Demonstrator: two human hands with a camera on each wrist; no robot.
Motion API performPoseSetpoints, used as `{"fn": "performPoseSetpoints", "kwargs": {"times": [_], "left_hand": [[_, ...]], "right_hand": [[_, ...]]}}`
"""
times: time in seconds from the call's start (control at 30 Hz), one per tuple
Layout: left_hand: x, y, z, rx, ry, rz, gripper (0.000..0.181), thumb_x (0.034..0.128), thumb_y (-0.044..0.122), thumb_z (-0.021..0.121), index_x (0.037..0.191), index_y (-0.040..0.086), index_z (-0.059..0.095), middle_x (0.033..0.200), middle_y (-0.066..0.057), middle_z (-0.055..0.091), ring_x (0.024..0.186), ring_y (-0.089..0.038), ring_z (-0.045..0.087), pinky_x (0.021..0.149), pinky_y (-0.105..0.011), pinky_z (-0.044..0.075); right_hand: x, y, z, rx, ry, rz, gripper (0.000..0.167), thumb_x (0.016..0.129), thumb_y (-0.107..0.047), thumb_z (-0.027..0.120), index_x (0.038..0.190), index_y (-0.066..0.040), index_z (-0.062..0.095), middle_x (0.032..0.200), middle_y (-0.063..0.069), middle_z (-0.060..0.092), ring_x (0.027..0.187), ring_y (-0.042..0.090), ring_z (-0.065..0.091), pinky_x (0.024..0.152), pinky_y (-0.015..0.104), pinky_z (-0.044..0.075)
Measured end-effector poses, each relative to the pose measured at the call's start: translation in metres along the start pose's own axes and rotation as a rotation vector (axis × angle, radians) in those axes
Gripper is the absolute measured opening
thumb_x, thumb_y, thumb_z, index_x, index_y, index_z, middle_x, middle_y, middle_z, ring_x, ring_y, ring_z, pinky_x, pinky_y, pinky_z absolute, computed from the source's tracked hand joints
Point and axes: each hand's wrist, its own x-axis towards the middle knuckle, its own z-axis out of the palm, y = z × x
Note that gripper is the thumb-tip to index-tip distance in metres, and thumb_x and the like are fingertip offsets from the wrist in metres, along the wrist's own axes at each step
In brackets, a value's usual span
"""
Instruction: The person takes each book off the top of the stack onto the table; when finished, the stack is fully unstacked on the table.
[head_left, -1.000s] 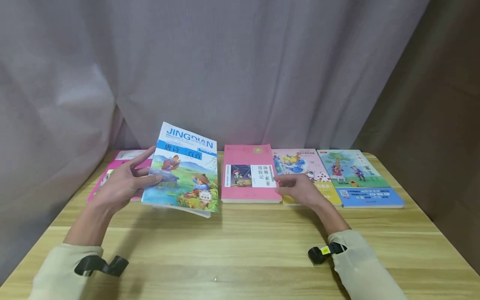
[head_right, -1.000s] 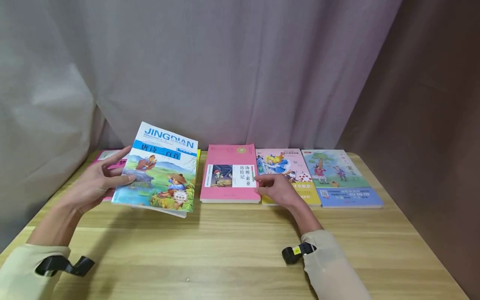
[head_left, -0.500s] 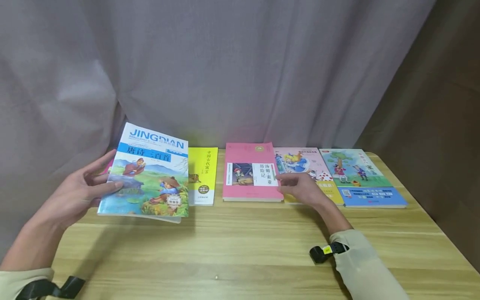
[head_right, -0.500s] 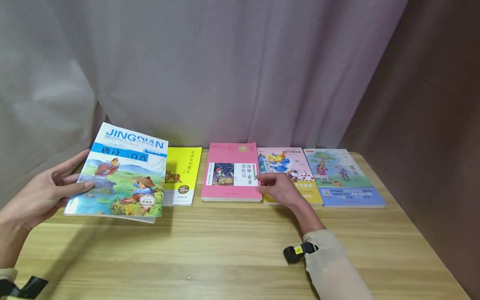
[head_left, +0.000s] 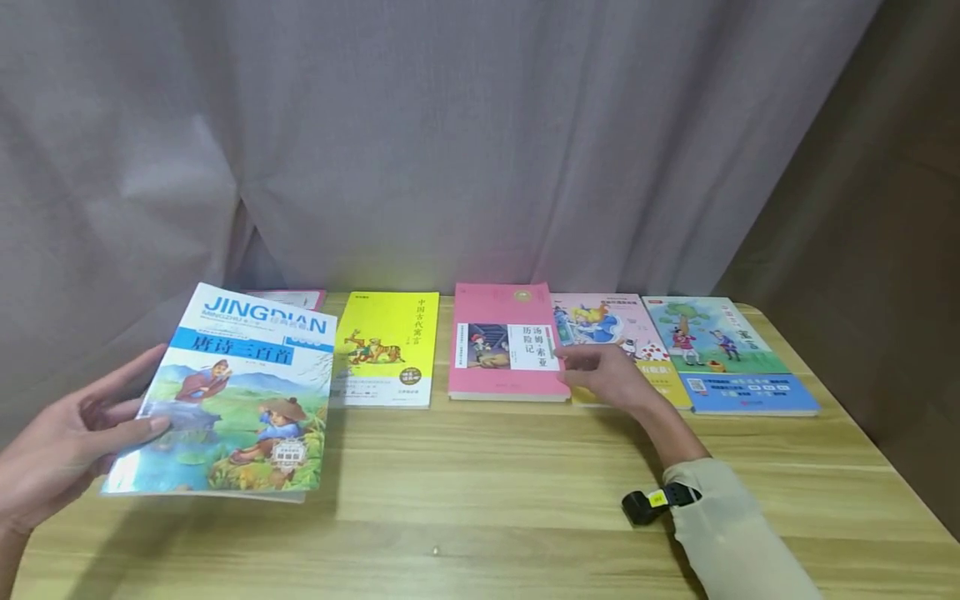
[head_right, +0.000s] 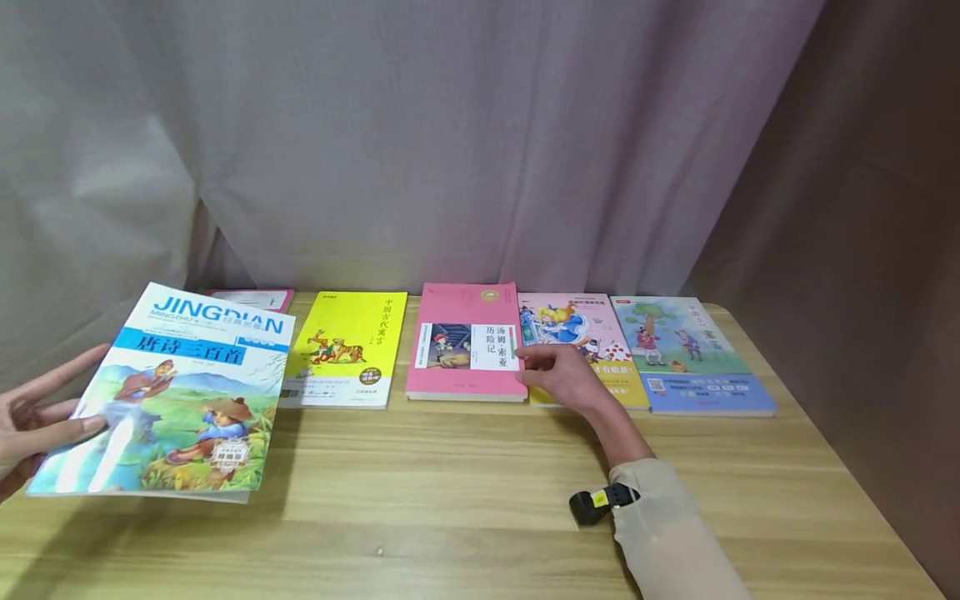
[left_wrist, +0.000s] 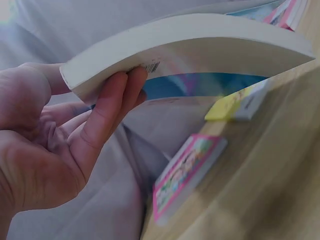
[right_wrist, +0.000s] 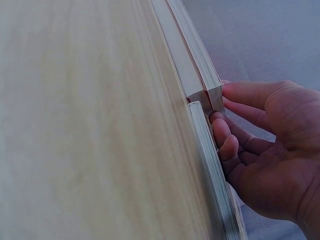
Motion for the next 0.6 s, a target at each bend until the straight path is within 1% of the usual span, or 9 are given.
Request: {"fn": "performPoseSetpoints", "kwargs": {"times": [0.03,0.1,0.17,0.23,0.3,0.37,0.47,0.53,0.6], "left_hand": [[-0.003,-0.005,-0.005,-0.023,-0.012,-0.001,0.087,0.1046,-0.013,0.048,0.169,0.038,0.019,0.125,0.004,0.078,0.096,-0.014,0.078,0.051,-0.021,0.047],[-0.011,-0.014,-0.012,-0.024,-0.012,-0.027,0.088,0.1052,-0.013,0.047,0.169,0.04,0.017,0.125,0.008,0.077,0.103,-0.019,0.078,0.071,-0.028,0.063],[-0.018,-0.022,-0.018,-0.015,-0.018,-0.044,0.089,0.1059,-0.012,0.047,0.17,0.039,0.011,0.127,0.013,0.075,0.106,-0.019,0.078,0.079,-0.036,0.066],[-0.024,-0.029,-0.022,-0.009,-0.017,-0.055,0.09,0.106,-0.011,0.047,0.169,0.041,0.01,0.128,0.019,0.073,0.107,-0.016,0.077,0.078,-0.035,0.066],[-0.03,-0.035,-0.025,-0.001,-0.012,-0.059,0.09,0.1059,-0.011,0.047,0.169,0.044,0.013,0.128,0.024,0.071,0.078,-0.005,0.072,0.057,-0.027,0.059],[-0.035,-0.041,-0.028,0.015,-0.017,-0.057,0.09,0.1056,-0.012,0.046,0.167,0.047,0.016,0.127,0.023,0.071,0.05,-0.006,0.046,0.04,-0.028,0.036],[-0.042,-0.048,-0.034,0.062,-0.024,-0.086,0.09,0.1065,-0.009,0.047,0.164,0.054,0.019,0.121,0.021,0.072,0.051,-0.026,0.009,0.043,-0.043,0.01],[-0.045,-0.053,-0.04,0.074,-0.054,-0.118,0.09,0.108,-0.007,0.046,0.162,0.058,0.017,0.12,0.017,0.074,0.048,-0.023,0.015,0.04,-0.04,0.017],[-0.047,-0.059,-0.048,0.049,-0.105,-0.164,0.087,0.11,-0.004,0.043,0.16,0.063,0.016,0.122,0.015,0.075,0.047,-0.015,0.036,0.041,-0.039,0.03]], "right_hand": [[0.0,0.0,0.0,0.0,-0.002,0.002,0.051,0.099,-0.028,0.075,0.146,-0.012,0.064,0.137,0.018,0.067,0.127,0.035,0.061,0.102,0.047,0.052],[0.0,-0.001,0.0,-0.002,-0.003,0.003,0.051,0.099,-0.028,0.075,0.146,-0.012,0.064,0.138,0.018,0.067,0.128,0.036,0.06,0.104,0.049,0.052],[0.0,-0.001,0.0,-0.005,-0.005,0.003,0.052,0.099,-0.029,0.075,0.147,-0.012,0.064,0.139,0.018,0.066,0.13,0.036,0.06,0.105,0.05,0.052],[0.0,-0.001,0.0,-0.004,-0.005,0.0,0.052,0.099,-0.029,0.075,0.147,-0.012,0.063,0.139,0.019,0.066,0.13,0.037,0.06,0.104,0.049,0.053],[0.0,-0.001,0.0,0.0,-0.006,-0.002,0.051,0.1,-0.028,0.075,0.147,-0.011,0.064,0.139,0.019,0.067,0.129,0.036,0.061,0.102,0.046,0.053],[0.0,0.0,0.001,0.003,-0.009,-0.004,0.051,0.1,-0.028,0.075,0.146,-0.011,0.064,0.139,0.019,0.067,0.129,0.036,0.061,0.1,0.043,0.054],[0.0,0.0,0.002,0.015,-0.011,-0.001,0.05,0.099,-0.028,0.075,0.146,-0.011,0.065,0.139,0.019,0.067,0.129,0.036,0.062,0.099,0.042,0.054],[0.0,0.0,0.002,0.013,-0.008,0.001,0.051,0.099,-0.028,0.076,0.146,-0.011,0.065,0.14,0.02,0.067,0.129,0.036,0.062,0.102,0.045,0.054],[0.0,-0.001,0.002,0.012,-0.003,0.005,0.051,0.099,-0.028,0.076,0.146,-0.011,0.065,0.141,0.02,0.066,0.13,0.037,0.061,0.105,0.048,0.053]]}}
